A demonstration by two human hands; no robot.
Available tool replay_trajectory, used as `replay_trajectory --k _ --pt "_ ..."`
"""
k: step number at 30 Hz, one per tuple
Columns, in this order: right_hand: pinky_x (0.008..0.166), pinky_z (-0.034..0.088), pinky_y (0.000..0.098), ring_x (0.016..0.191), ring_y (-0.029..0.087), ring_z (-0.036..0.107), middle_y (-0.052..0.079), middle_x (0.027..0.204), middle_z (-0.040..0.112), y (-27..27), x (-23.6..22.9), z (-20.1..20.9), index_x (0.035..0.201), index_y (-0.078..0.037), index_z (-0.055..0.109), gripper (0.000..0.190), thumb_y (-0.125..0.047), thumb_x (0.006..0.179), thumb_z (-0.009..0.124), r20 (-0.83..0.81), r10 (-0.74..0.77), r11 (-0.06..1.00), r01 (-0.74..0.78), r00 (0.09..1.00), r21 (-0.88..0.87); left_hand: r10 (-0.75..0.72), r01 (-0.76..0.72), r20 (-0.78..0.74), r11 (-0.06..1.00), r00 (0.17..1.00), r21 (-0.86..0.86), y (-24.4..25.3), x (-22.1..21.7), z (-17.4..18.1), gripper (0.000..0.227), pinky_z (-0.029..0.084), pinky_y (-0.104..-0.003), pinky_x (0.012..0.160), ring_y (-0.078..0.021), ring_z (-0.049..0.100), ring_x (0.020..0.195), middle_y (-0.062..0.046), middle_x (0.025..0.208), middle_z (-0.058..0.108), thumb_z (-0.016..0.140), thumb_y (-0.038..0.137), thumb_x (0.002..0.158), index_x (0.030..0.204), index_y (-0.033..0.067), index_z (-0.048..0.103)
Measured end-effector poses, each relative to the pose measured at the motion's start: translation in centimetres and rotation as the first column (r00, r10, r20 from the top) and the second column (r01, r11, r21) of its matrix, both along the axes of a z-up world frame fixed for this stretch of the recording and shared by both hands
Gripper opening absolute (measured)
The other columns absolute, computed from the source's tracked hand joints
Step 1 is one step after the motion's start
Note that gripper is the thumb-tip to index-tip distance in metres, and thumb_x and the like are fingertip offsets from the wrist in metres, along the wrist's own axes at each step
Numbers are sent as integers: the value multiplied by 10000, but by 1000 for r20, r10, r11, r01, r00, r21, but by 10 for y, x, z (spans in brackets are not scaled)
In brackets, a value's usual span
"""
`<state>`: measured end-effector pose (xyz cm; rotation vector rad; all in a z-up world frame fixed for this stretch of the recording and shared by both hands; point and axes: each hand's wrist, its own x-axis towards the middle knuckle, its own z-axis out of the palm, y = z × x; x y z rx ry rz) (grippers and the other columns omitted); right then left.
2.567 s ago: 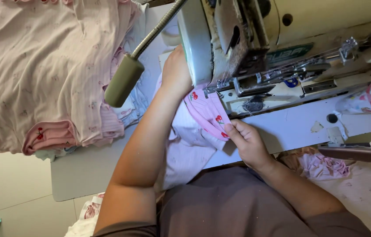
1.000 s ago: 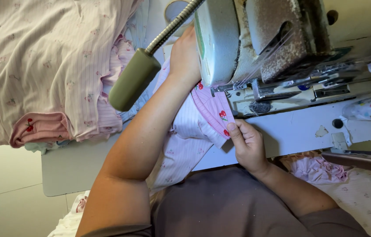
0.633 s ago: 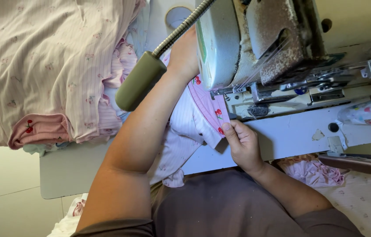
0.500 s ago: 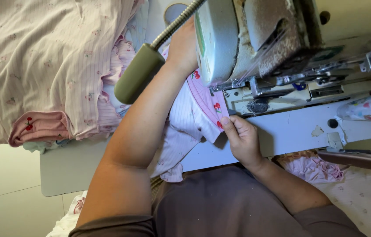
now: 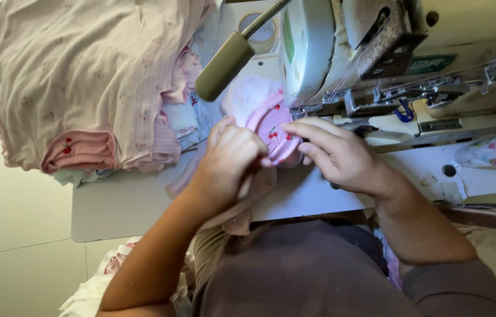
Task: Trimming loose threads from small pink fabric pieces using thread snips at a sewing workstation
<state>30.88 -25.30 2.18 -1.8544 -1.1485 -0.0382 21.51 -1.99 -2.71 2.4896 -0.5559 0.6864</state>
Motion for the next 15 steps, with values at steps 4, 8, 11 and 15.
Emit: replay_trajectory --k 4,8,11,15 --pt "742 589 494 845 391 716 206 1046 696 8 -3 18 1073 22 720 143 43 943 665 45 237 972 -236 971 -22 82 -29 266 980 961 -198 -34 -33 13 330 362 -636 1138 -359 616 1083 -107 1066 625 790 364 886 1066 131 642" --pt "724 580 441 924 319 732 88 1045 703 -6 -6 2 987 -76 755 129 8 889 750 76 110 994 -110 991 -9 412 -360 190 897 891 -257 -57 -27 -39 608 217 -680 1171 -561 318 1466 -303 1593 317 704 81 952 1466 143 385" --pt "768 594 461 926 331 752 94 1054 752 -14 -20 0 987 -86 741 206 69 852 754 146 30 997 -40 989 72 282 -293 -88 868 955 -401 -15 -20 -109 736 541 -507 887 -426 688 954 -190 998 642 933 159 704 1274 56 478" --pt "724 602 431 845 302 765 63 1026 784 -29 -38 -22 964 -133 769 89 -58 917 753 156 -44 987 19 987 159 518 -553 430 832 740 -50 58 -35 -58 249 488 -461 777 -291 632 833 -73 916 639 819 377 857 949 160 738"
